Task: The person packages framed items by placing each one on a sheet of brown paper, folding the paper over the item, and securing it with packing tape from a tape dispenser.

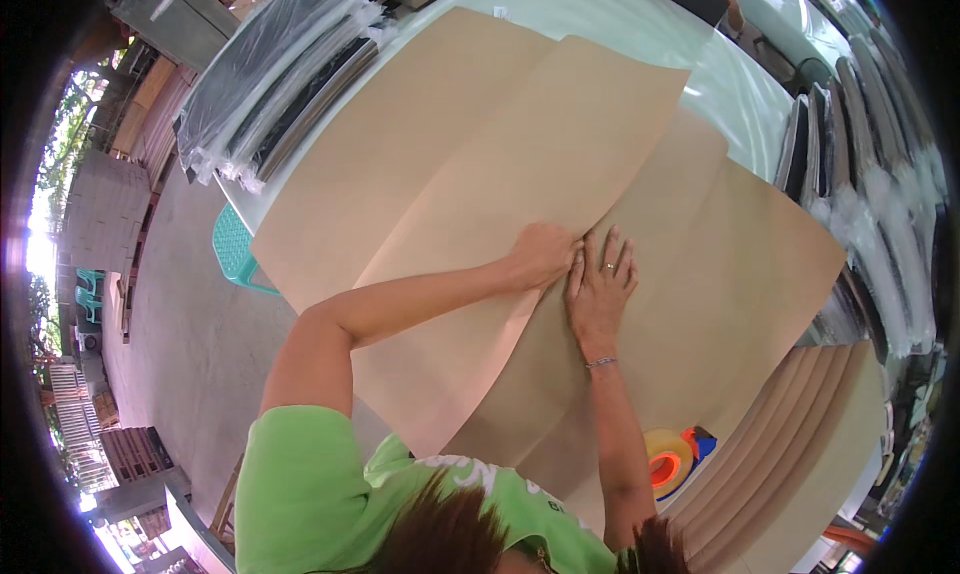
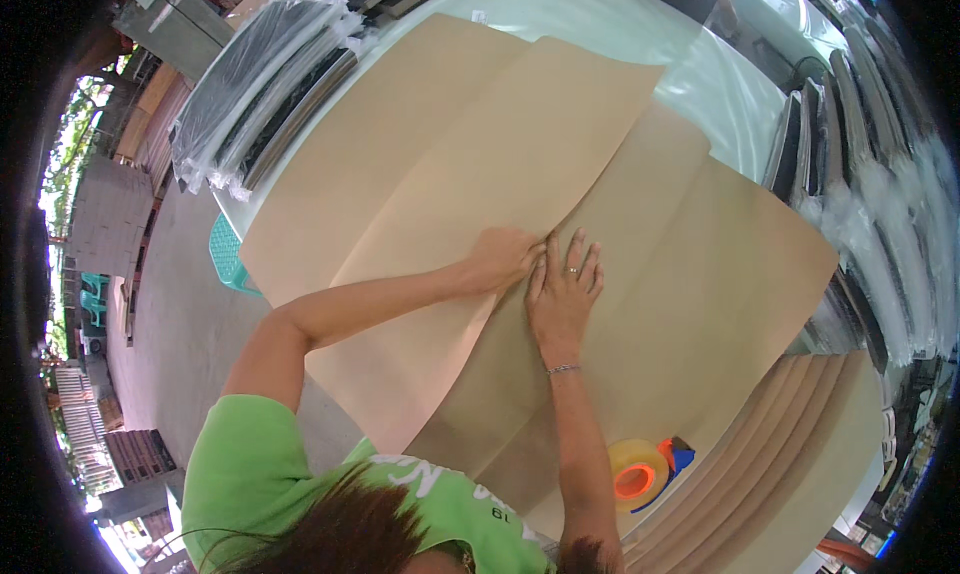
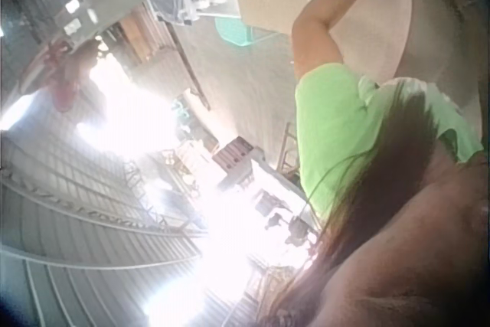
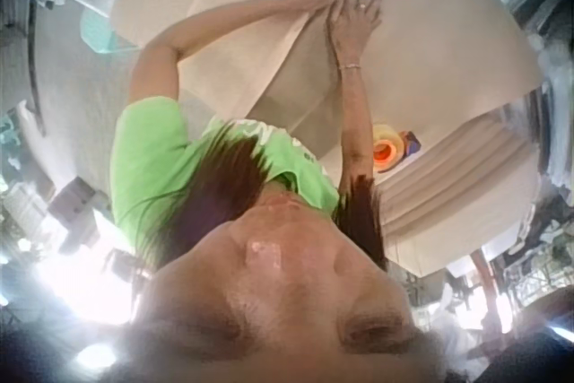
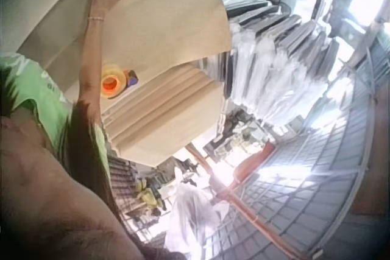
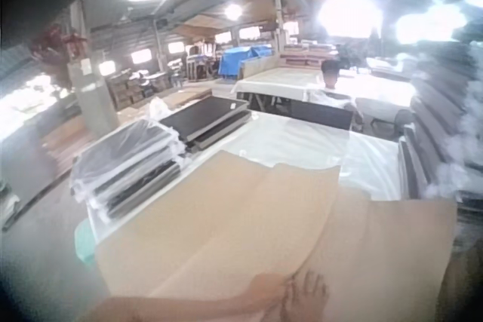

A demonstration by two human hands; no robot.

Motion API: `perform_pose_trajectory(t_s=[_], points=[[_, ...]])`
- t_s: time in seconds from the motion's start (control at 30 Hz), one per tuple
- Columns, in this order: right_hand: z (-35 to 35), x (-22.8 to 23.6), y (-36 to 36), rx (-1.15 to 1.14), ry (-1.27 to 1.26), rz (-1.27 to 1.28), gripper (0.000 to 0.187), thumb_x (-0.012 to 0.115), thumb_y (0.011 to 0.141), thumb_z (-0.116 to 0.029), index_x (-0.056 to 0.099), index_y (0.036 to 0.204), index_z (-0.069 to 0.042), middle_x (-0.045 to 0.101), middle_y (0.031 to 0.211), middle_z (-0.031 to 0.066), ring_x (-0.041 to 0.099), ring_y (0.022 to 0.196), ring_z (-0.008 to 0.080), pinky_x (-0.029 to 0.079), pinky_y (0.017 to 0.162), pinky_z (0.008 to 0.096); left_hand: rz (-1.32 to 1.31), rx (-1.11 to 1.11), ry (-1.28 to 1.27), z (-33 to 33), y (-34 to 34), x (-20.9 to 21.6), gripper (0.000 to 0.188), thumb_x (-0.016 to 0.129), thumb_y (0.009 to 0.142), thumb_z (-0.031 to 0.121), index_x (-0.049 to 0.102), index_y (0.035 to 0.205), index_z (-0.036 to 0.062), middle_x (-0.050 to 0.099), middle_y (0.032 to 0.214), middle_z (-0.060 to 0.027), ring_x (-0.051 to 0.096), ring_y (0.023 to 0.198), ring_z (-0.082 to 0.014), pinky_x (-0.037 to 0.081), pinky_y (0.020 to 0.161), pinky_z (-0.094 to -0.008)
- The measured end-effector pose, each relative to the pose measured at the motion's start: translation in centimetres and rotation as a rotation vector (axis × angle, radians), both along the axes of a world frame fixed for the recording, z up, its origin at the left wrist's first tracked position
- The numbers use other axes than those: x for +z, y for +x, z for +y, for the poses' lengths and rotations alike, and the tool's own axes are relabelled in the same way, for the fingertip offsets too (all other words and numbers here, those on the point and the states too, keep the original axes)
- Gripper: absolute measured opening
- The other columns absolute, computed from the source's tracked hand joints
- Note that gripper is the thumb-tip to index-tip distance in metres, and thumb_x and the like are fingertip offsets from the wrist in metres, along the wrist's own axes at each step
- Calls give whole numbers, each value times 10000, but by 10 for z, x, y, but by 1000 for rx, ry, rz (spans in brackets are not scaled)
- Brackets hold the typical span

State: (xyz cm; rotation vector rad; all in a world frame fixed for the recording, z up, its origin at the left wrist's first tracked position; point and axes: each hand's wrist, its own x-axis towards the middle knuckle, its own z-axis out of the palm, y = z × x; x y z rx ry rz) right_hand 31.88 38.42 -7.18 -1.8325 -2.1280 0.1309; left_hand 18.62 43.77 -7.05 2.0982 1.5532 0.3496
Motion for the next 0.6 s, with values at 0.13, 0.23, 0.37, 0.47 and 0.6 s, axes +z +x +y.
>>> perform_pose_trajectory(t_s=[0.13,0.23,0.37,0.47,0.6], points=[[4,-3,5,-7,-24,-17,432,376,999,-285,457,1399,-143,273,1532,148,221,1408,382,180,1128,504,-15,-34,4,4,0,10,385,461,930,314,627,773,4,624,741,-208,608,738,-383,463,661,-467],[5,-6,4,-16,-23,-7,435,377,998,-277,445,1407,-147,271,1535,142,212,1414,379,167,1134,502,-100,-23,-71,9,0,22,405,460,932,326,611,769,-13,608,733,-220,592,714,-382,440,638,-467],[4,-3,1,5,-26,-9,469,383,992,-267,383,1449,-163,254,1542,139,192,1422,376,159,1136,506,-188,1,-73,10,-8,23,455,477,940,365,587,750,-34,561,678,-221,542,626,-350,402,593,-455],[2,7,-4,11,-60,19,495,372,992,-261,337,1478,-175,242,1545,147,184,1423,378,148,1136,501,-293,161,-65,-6,-8,20,488,478,941,396,609,739,-28,553,629,-215,547,582,-350,404,557,-434],[3,9,2,-3,-52,-18,502,346,996,-262,318,1490,-181,239,1544,163,183,1419,385,136,1133,489,-466,316,-8,-15,6,8,480,491,938,409,633,760,-13,547,610,-205,529,546,-335,400,527,-409]])
